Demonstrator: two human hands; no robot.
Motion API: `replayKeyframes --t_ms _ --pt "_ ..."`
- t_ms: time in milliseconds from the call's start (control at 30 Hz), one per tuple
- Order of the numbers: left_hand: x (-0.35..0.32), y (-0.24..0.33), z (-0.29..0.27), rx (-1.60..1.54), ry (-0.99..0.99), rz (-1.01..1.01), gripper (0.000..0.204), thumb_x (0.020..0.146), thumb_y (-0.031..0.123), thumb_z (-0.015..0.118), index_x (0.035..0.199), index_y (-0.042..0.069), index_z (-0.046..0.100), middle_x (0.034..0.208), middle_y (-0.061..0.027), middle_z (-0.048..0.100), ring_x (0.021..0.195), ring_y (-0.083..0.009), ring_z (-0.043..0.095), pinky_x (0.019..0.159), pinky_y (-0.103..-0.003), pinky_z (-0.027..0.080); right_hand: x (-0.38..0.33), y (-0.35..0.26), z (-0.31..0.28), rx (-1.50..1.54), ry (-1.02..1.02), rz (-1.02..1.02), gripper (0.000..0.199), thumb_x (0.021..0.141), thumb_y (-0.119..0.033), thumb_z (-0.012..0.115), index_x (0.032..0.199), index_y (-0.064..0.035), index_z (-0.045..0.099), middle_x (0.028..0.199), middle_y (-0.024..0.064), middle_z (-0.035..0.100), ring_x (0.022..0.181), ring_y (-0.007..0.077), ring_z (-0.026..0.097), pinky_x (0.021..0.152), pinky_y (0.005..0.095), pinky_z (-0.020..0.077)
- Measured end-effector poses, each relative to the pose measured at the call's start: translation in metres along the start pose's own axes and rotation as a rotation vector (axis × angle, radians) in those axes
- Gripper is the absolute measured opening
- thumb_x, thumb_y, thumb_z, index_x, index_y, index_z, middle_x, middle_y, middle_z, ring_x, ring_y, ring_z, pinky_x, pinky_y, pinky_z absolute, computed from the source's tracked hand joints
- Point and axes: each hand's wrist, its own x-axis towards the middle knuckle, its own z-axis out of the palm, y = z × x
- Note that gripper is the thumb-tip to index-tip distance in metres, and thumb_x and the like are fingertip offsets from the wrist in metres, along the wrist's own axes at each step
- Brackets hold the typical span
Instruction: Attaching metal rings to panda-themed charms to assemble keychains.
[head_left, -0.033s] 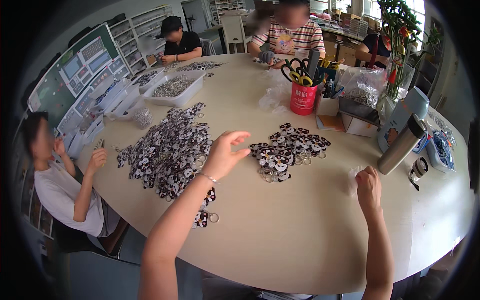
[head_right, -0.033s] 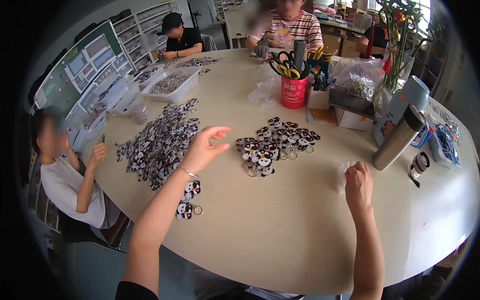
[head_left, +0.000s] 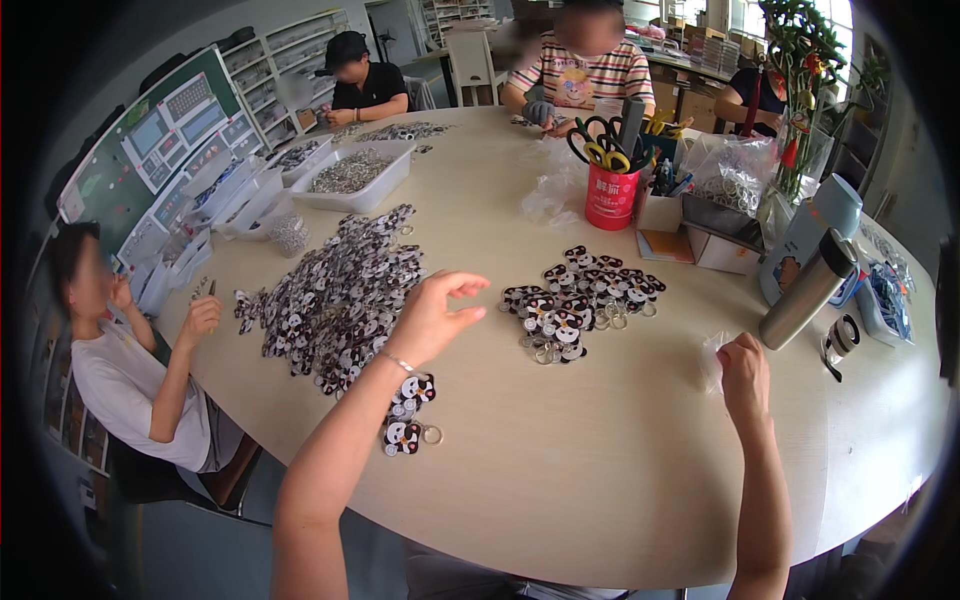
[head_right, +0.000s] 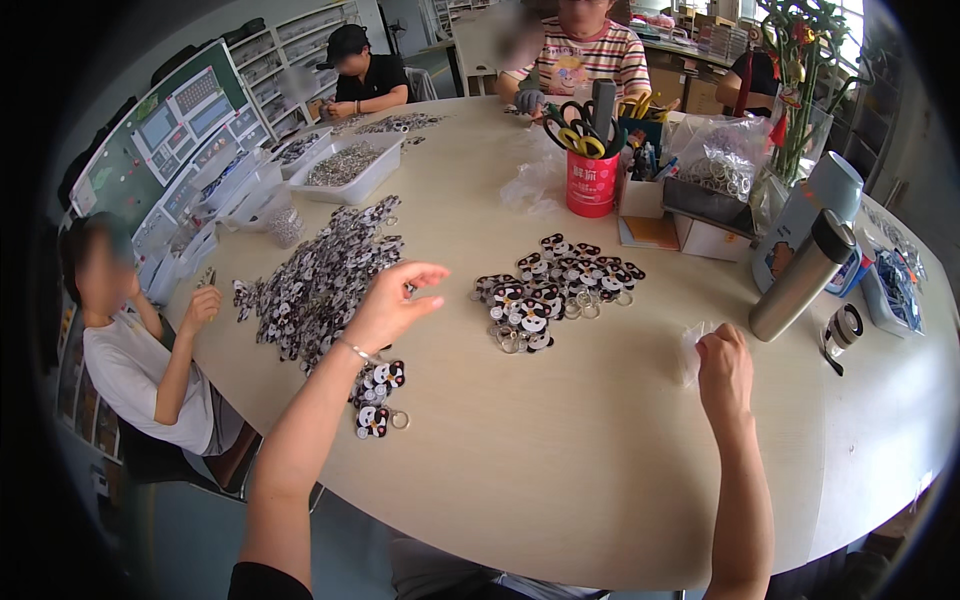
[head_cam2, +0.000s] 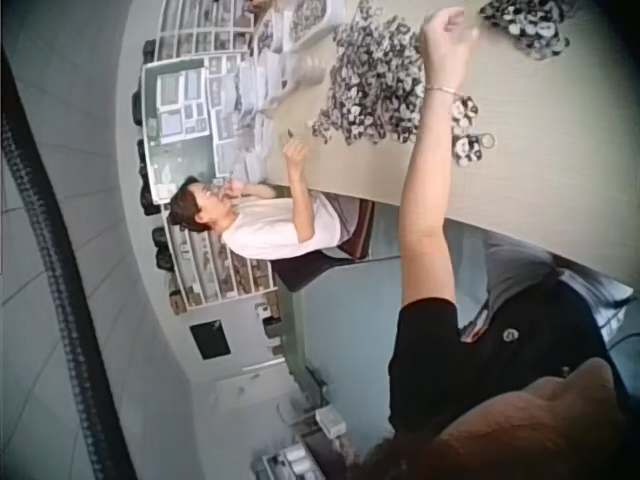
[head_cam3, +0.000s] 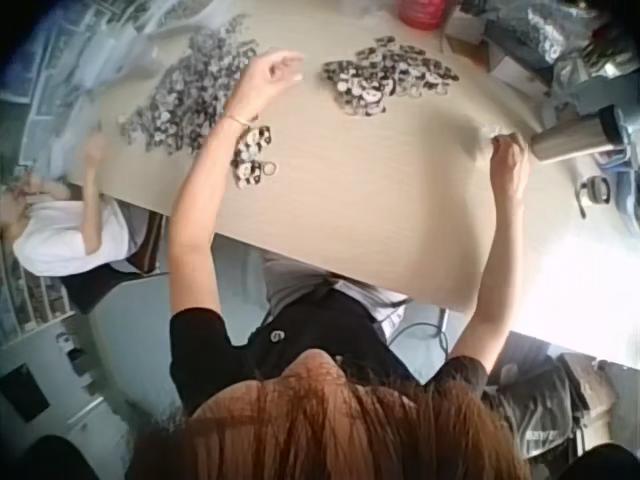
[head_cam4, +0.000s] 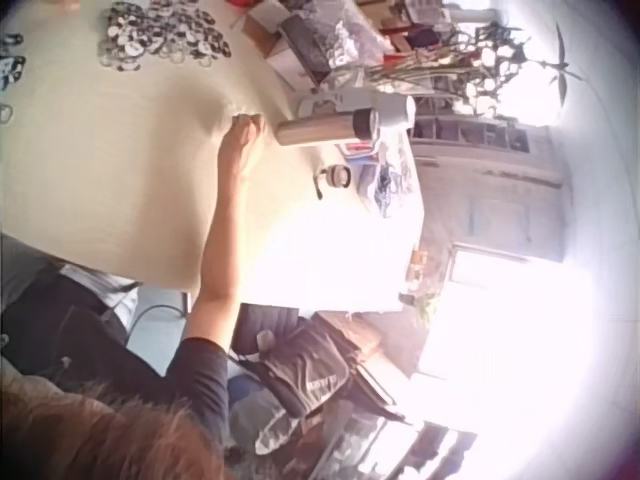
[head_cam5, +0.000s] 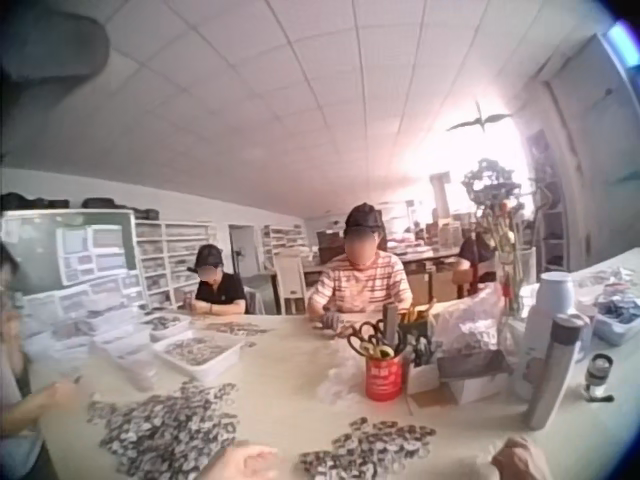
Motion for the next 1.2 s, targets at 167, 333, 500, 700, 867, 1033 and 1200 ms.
replayKeyframes --t_ms 167,333,500,700,867,1033,1200 --pt "-0.076 -0.030 -0.049 0.407 -0.171 -0.091 0.035 0.069 0.015 0.079 0.100 0.006 0.068 0.097 -0.0090 0.061 0.097 -0.0243 0.056 0.088 -0.035 0.045 0.012 -0.007 -0.024 0.151 0.106 0.189 0.007 0.076 -0.002 0.069 0.075 0.0025 0.064 0.079 0.0125 0.057 0.070 0.0286 0.059 0.063 0.0367 0.0453" --pt "-0.094 -0.042 -0.033 0.543 -0.234 -0.045 0.042 0.063 0.021 0.083 0.100 0.007 0.067 0.104 -0.0098 0.055 0.107 -0.0294 0.046 0.095 -0.038 0.039 0.009 -0.015 -0.033 0.108 0.278 0.183 0.010 0.079 -0.005 0.070 0.077 0.0016 0.063 0.077 0.0110 0.056 0.066 0.0244 0.059 0.059 0.0340 0.0442" --pt "-0.103 -0.015 0.001 0.033 -0.141 -0.049 0.013 0.077 0.013 0.072 0.079 0.001 0.066 0.065 -0.0095 0.054 0.061 -0.0234 0.055 0.058 -0.037 0.043 -0.011 -0.050 -0.047 0.186 0.325 0.078 0.004 0.082 0.000 0.066 0.083 0.0011 0.063 0.083 0.0097 0.058 0.065 0.0206 0.057 0.059 0.0311 0.0457" --pt "-0.126 0.035 0.051 0.497 -0.136 0.456 0.020 0.078 0.006 0.068 0.095 -0.003 0.066 0.069 -0.0063 0.053 0.059 -0.0168 0.057 0.052 -0.028 0.047 -0.041 -0.092 -0.042 0.303 0.118 -0.104 0.013 0.078 0.012 0.063 0.084 0.0007 0.065 0.086 0.0115 0.058 0.064 0.0239 0.058 0.053 0.0326 0.0455" --pt "-0.128 0.058 0.089 0.665 -0.286 0.439 0.028 0.077 0.017 0.070 0.096 -0.002 0.062 0.074 -0.0077 0.053 0.061 -0.0208 0.059 0.053 -0.029 0.049 -0.066 -0.108 -0.020 0.391 -0.065 -0.113 0.022 0.077 0.010 0.064 0.093 -0.0040 0.058 0.085 0.0104 0.060 0.066 0.0281 0.061 0.055 0.0346 0.0487" --pt "-0.113 0.052 0.074 0.206 -0.257 0.578 0.038 0.068 0.020 0.077 0.095 -0.001 0.061 0.085 -0.0072 0.058 0.084 -0.0193 0.060 0.073 -0.029 0.053 -0.073 -0.116 -0.018 0.486 -0.118 -0.103 0.021 0.075 0.008 0.067 0.093 -0.0016 0.063 0.079 0.0107 0.065 0.069 0.0273 0.063 0.059 0.0338 0.0512" --pt "-0.138 0.039 0.100 0.199 -0.257 0.740 0.024 0.074 0.010 0.067 0.094 -0.002 0.066 0.099 -0.0082 0.064 0.090 -0.0185 0.059 0.080 -0.027 0.053 -0.072 -0.134 -0.012 0.616 -0.199 0.039 0.014 0.074 0.005 0.070 0.086 -0.0034 0.070 0.080 0.0103 0.065 0.071 0.0264 0.064 0.061 0.0316 0.0519"
